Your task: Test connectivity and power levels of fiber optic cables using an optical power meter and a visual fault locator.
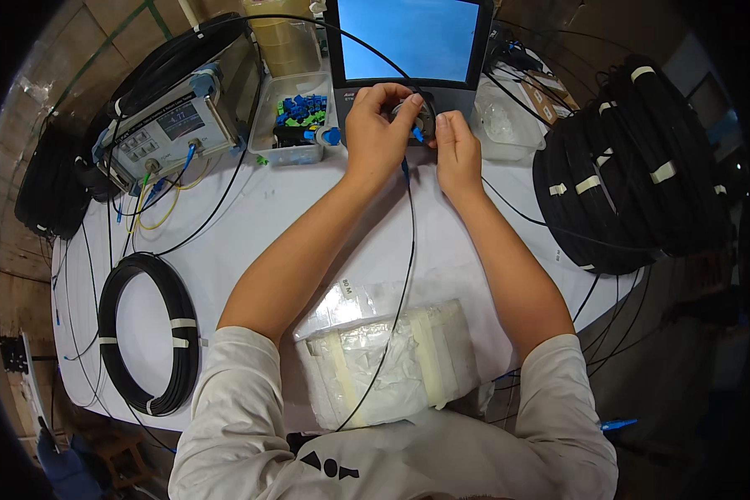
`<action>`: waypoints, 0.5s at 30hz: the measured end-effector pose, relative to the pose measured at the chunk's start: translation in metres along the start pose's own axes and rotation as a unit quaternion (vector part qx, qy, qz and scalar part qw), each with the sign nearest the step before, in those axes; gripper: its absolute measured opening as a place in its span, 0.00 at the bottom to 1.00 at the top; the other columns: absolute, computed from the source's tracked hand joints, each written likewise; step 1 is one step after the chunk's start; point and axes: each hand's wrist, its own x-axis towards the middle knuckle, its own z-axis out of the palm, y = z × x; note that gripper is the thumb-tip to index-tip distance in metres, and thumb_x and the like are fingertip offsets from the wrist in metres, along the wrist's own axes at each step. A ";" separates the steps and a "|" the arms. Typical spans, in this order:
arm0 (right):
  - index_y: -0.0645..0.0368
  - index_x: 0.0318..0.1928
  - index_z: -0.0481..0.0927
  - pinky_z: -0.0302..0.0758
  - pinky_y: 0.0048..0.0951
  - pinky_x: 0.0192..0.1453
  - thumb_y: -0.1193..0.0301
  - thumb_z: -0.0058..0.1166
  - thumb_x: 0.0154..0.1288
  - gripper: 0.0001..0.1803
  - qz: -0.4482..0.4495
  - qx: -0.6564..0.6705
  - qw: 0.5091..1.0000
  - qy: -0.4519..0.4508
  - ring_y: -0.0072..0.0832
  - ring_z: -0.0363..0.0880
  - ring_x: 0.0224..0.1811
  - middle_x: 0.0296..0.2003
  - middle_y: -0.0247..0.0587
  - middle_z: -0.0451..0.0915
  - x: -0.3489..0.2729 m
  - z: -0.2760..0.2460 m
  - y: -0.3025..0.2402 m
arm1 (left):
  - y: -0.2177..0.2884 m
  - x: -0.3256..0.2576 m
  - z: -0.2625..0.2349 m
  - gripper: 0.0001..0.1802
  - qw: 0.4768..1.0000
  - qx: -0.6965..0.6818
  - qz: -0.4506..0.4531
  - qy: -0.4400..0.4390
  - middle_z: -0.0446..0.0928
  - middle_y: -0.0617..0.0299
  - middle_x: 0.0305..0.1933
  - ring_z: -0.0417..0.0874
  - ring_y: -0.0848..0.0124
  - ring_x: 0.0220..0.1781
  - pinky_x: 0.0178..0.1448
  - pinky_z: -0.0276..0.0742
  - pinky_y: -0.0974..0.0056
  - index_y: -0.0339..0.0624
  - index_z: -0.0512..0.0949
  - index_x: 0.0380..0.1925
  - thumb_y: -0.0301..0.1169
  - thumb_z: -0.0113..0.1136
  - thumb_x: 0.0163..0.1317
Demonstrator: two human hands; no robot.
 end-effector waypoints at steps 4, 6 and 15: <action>0.61 0.42 0.76 0.73 0.25 0.39 0.60 0.43 0.84 0.18 0.029 -0.009 0.999 -0.029 0.20 0.75 0.32 0.27 0.33 0.78 0.000 -0.003 0.000 | 0.002 -0.001 0.000 0.10 1.000 -0.012 0.000 0.008 0.78 0.60 0.39 0.81 0.71 0.38 0.44 0.77 0.66 0.38 0.86 0.39 0.33 0.70 0.65; 0.61 0.42 0.76 0.73 0.25 0.39 0.60 0.43 0.84 0.18 0.025 -0.003 0.999 -0.028 0.20 0.75 0.32 0.27 0.33 0.78 0.000 -0.002 0.000 | 0.003 -0.001 -0.001 0.10 1.000 -0.003 0.002 0.006 0.78 0.60 0.39 0.80 0.71 0.38 0.43 0.76 0.66 0.39 0.87 0.39 0.34 0.70 0.65; 0.62 0.41 0.76 0.73 0.26 0.40 0.59 0.43 0.84 0.19 0.038 -0.012 0.999 -0.029 0.20 0.75 0.32 0.27 0.33 0.77 0.000 -0.003 -0.004 | 0.006 -0.001 0.000 0.10 1.000 0.012 -0.004 0.007 0.78 0.61 0.39 0.81 0.72 0.39 0.43 0.77 0.66 0.38 0.87 0.39 0.34 0.70 0.64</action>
